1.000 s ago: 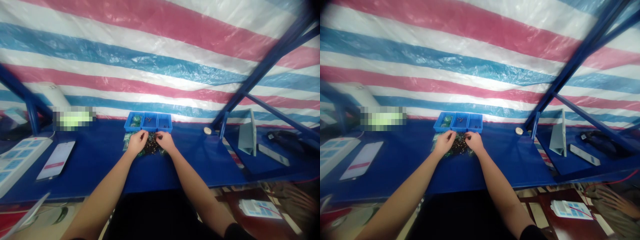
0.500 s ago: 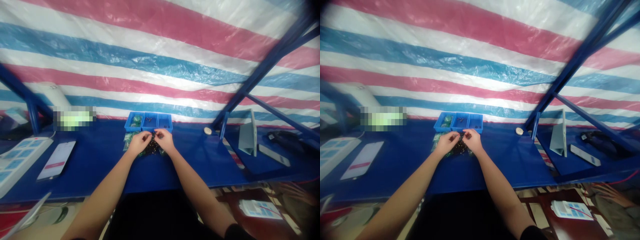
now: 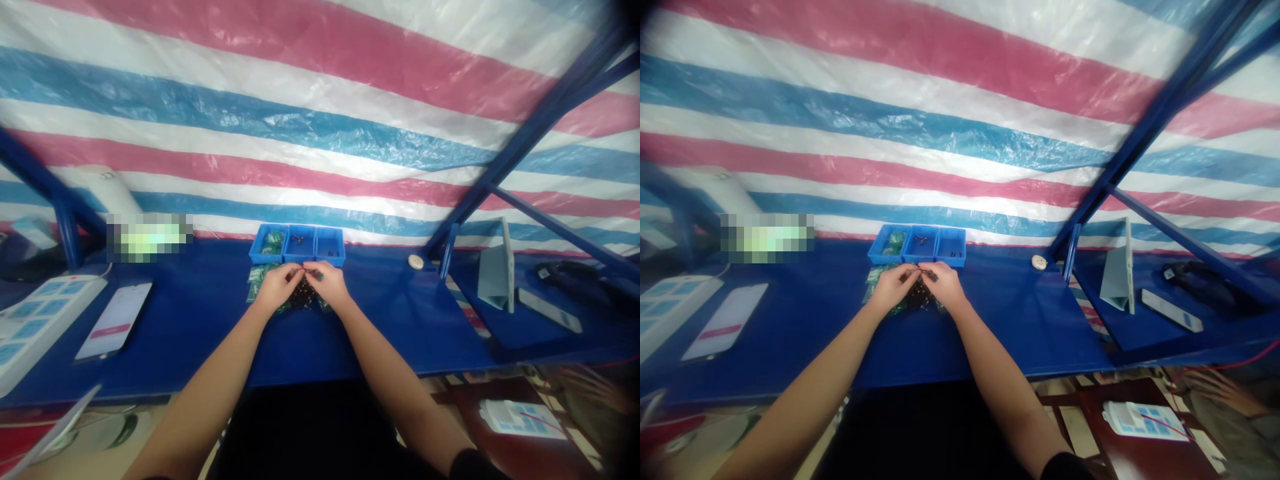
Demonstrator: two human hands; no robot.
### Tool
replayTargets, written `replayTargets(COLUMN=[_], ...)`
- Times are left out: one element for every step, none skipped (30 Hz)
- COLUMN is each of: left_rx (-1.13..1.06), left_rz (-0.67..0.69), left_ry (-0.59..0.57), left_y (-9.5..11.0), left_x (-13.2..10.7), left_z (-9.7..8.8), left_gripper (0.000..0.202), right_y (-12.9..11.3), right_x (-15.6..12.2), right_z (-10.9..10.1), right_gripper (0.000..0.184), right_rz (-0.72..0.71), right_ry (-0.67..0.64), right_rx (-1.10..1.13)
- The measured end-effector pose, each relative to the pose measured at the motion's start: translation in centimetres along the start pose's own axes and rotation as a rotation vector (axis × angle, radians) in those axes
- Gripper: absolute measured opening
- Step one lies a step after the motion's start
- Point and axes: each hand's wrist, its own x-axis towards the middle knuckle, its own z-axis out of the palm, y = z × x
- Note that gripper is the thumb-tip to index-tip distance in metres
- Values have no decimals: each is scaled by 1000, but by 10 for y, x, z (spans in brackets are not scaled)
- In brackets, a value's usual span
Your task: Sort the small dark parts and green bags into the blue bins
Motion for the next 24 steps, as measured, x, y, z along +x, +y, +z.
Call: replayTargets(left_rx=[7, 11, 13, 11, 8, 4, 1, 1, 2, 3, 3, 0, -5, -12, -20, -27, -33, -39, -43, -46, -44, -42, -41, -43], left_rz=[-1, -1, 0, 1, 0, -4, -10, -18, -25, -31, -35, -38, -42, -47, -51, -55, -58, -60, -61, -62, -63, -63, -62, -61], left_ry=[9, 13, 13, 7, -1, -9, -13, -14, -14, -14, -14, -16, -16, -14, -10, -6, -3, -4, -7, -11, -13, -13, -11, -9], left_y=[-1, -2, -3, -3, -3, -3, -3, -2, -2, -1, -1, 0, 0, 0, 1, 1, 1, 2, 2, 3, 3, 4, 4, 4], left_x=[0, 0, 0, 0, 0, 0, 0, 0, 0, 0, 0, 0, 0, 1, 1, 1, 1, 1, 1, 1, 1, 0, 0, 0], left_z=[1, 1, 2, 3, 3, 3, 3, 2, 2, 1, 1, 0, 0, 0, -1, -1, -1, -1, -1, -1, -1, -1, -1, -1], left_gripper=[26, 26, 26, 27, 27, 27, 27, 27, 27, 27, 27, 28, 28, 28, 28, 28, 28, 28, 28, 28, 28, 28, 28, 28], right_y=[-1, -1, -1, -1, -1, -1, -1, -1, -1, -1, -2, -2, -2, -3, -3, -4, -4, -4, -4, -4, -4, -3, -3, -3], right_x=[0, 0, 0, 0, 0, 1, 1, 1, 0, 0, 0, 0, -1, -1, -1, -1, -1, -1, -1, -1, -1, 0, 0, 0], right_z=[0, 1, 1, 1, 2, 2, 2, 2, 3, 3, 3, 4, 4, 4, 5, 4, 4, 4, 4, 3, 3, 3, 3, 2], right_gripper=[24, 23, 24, 24, 25, 25, 25, 24, 24, 23, 23, 23, 24, 25, 26, 26, 27, 26, 25, 24, 22, 21, 19, 19], right_rz=[-2, -3, -1, 3, 9, 14, 18, 20, 21, 21, 22, 25, 28, 29, 29, 28, 27, 26, 27, 28, 28, 25, 20, 15], right_ry=[6, 14, 21, 25, 29, 30, 32, 35, 39, 41, 42, 40, 36, 30, 24, 22, 23, 26, 28, 28, 28, 28, 31, 36], right_rx=[8, 19, 31, 41, 48, 53, 57, 60, 65, 73, 85, 100, 114, 125, 129, 125, 116, 102, 88, 77, 69, 64, 60, 56])
